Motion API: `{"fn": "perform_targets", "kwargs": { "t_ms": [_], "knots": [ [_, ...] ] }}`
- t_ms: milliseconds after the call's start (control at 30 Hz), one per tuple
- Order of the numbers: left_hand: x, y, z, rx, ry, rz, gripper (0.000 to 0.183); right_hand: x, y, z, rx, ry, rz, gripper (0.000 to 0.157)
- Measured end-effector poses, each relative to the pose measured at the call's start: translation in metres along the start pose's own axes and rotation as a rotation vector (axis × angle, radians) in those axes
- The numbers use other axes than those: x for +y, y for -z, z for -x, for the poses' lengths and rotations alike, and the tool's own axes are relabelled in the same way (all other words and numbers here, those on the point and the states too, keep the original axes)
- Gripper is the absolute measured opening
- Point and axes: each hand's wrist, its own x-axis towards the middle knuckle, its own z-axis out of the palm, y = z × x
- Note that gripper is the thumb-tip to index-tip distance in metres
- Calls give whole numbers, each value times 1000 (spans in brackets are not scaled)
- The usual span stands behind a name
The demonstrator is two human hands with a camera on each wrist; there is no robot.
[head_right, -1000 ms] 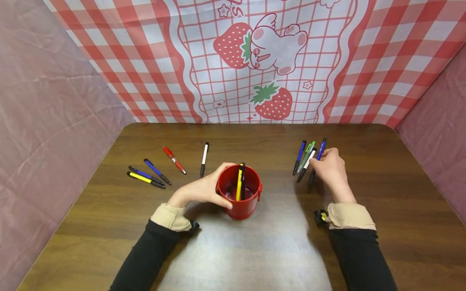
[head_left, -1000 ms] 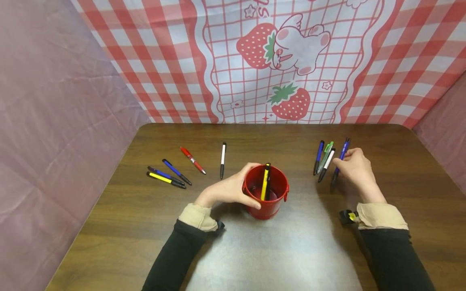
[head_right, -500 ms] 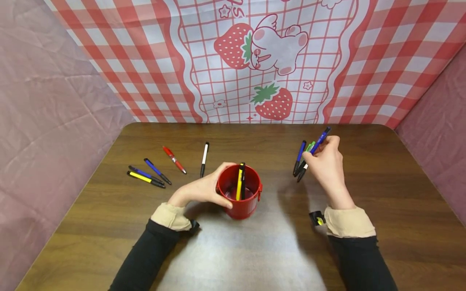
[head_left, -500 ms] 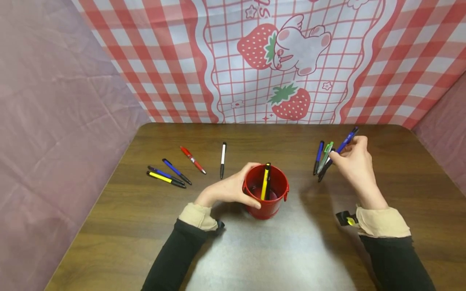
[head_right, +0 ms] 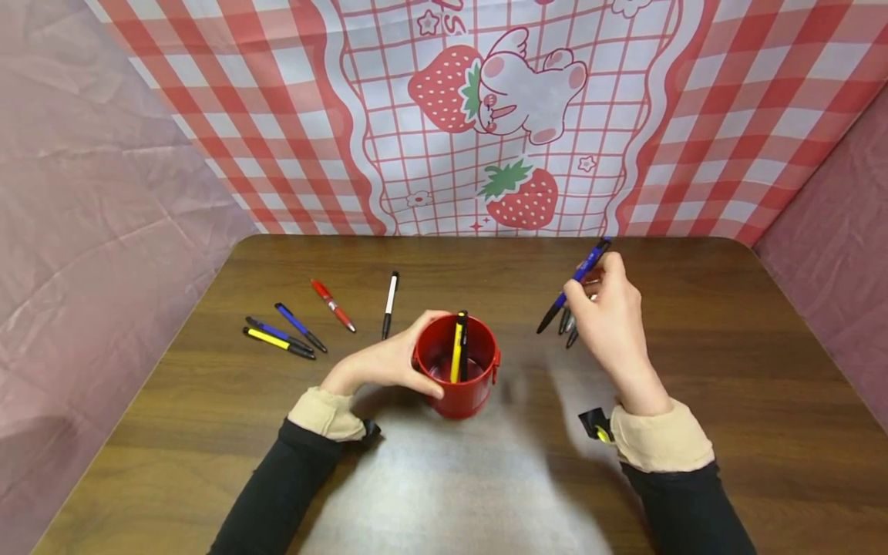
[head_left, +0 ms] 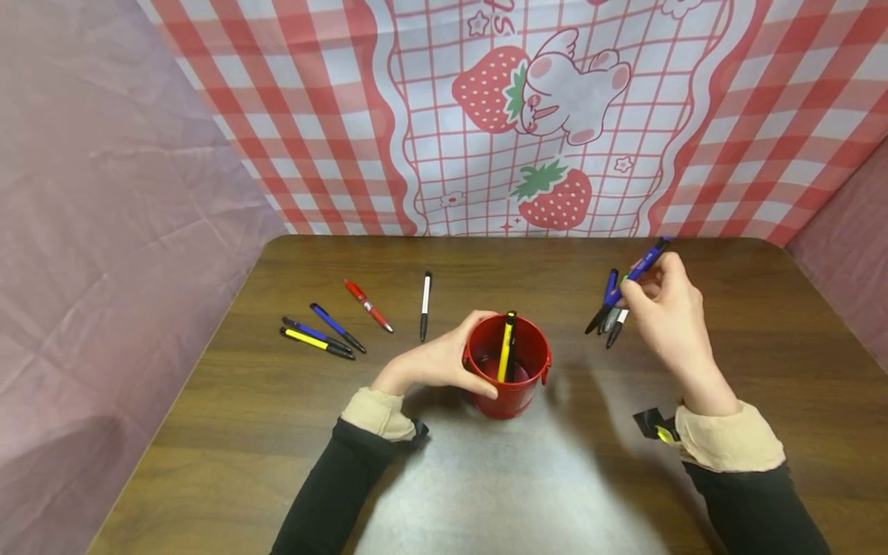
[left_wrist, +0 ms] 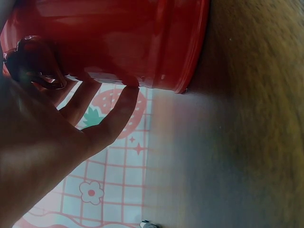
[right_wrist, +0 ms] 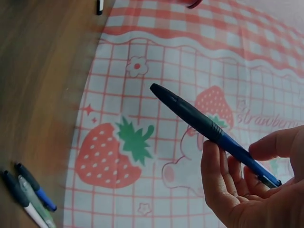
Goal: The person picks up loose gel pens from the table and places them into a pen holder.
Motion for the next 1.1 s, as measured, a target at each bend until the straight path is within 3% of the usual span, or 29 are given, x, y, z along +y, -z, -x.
{"fn": "perform_targets", "kwargs": {
  "t_ms": [400, 733, 933, 1100],
  "knots": [
    [-2, -2, 0, -3, 5, -7, 87, -15, -4, 12, 48, 86, -129, 16],
    [-2, -1, 0, 3, 8, -4, 89, -29, -13, 22, 75, 217, -237, 14],
    [-1, -1, -1, 7, -20, -8, 88, -32, -21, 25, 41, 262, -238, 16],
    [0, 0, 0, 10, -26, -16, 89, -32, -28, 26, 19, 299, -172, 15]
  ]
}}
